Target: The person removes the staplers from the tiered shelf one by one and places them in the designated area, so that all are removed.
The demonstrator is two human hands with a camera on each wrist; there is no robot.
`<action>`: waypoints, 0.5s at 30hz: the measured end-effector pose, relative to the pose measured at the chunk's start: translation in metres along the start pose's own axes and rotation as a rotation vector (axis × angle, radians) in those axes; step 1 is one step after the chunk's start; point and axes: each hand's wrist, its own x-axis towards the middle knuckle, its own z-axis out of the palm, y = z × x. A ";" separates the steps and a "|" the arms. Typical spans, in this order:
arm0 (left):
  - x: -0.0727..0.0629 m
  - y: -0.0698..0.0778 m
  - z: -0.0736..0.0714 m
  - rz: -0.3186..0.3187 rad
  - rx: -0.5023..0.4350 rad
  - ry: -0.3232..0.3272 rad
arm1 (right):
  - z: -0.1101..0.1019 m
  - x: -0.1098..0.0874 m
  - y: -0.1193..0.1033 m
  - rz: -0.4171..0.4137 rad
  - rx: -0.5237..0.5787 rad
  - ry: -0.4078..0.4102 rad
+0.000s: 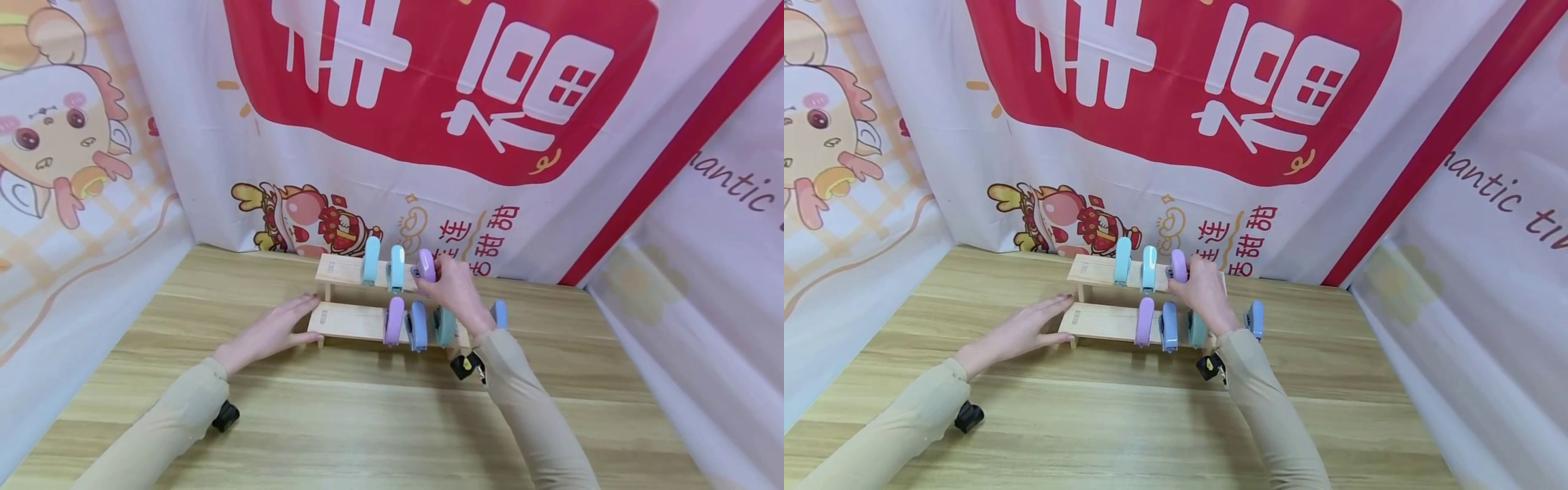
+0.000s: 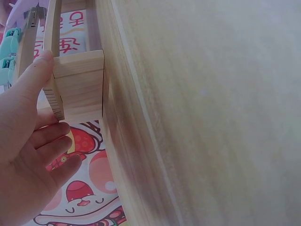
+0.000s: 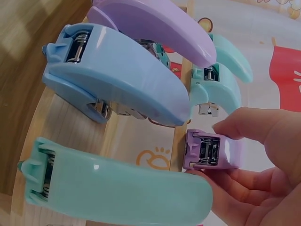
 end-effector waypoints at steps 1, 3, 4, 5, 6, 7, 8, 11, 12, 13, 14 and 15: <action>0.000 0.000 0.000 0.001 0.001 0.001 | 0.000 0.000 0.000 0.002 0.000 0.002; 0.000 -0.001 0.000 -0.001 0.003 0.000 | 0.000 0.000 0.000 0.008 -0.002 0.008; 0.000 -0.001 0.000 -0.001 0.003 -0.002 | 0.000 0.000 0.000 0.011 -0.001 0.012; 0.000 -0.001 0.000 -0.001 0.005 -0.003 | 0.000 0.000 0.001 0.015 0.001 0.014; 0.000 -0.001 0.000 -0.001 0.004 -0.004 | 0.001 0.000 0.001 0.018 0.002 0.017; 0.000 -0.001 0.000 -0.001 0.005 -0.005 | 0.001 0.000 0.001 0.020 0.004 0.021; 0.000 -0.001 0.000 0.000 0.004 -0.005 | 0.001 0.000 0.001 0.020 0.007 0.026; 0.000 0.000 -0.001 0.003 0.006 -0.003 | 0.001 0.000 0.002 0.015 0.016 0.040; 0.000 0.000 -0.001 0.002 0.006 -0.003 | 0.000 0.000 0.003 0.011 0.017 0.045; -0.001 0.001 -0.001 0.002 0.006 -0.002 | 0.000 -0.001 0.003 0.008 0.020 0.050; -0.001 0.001 -0.001 0.001 0.005 -0.002 | 0.000 -0.001 0.003 0.005 0.018 0.056; -0.001 0.001 -0.001 -0.002 0.004 -0.003 | -0.001 -0.001 0.004 0.001 0.015 0.061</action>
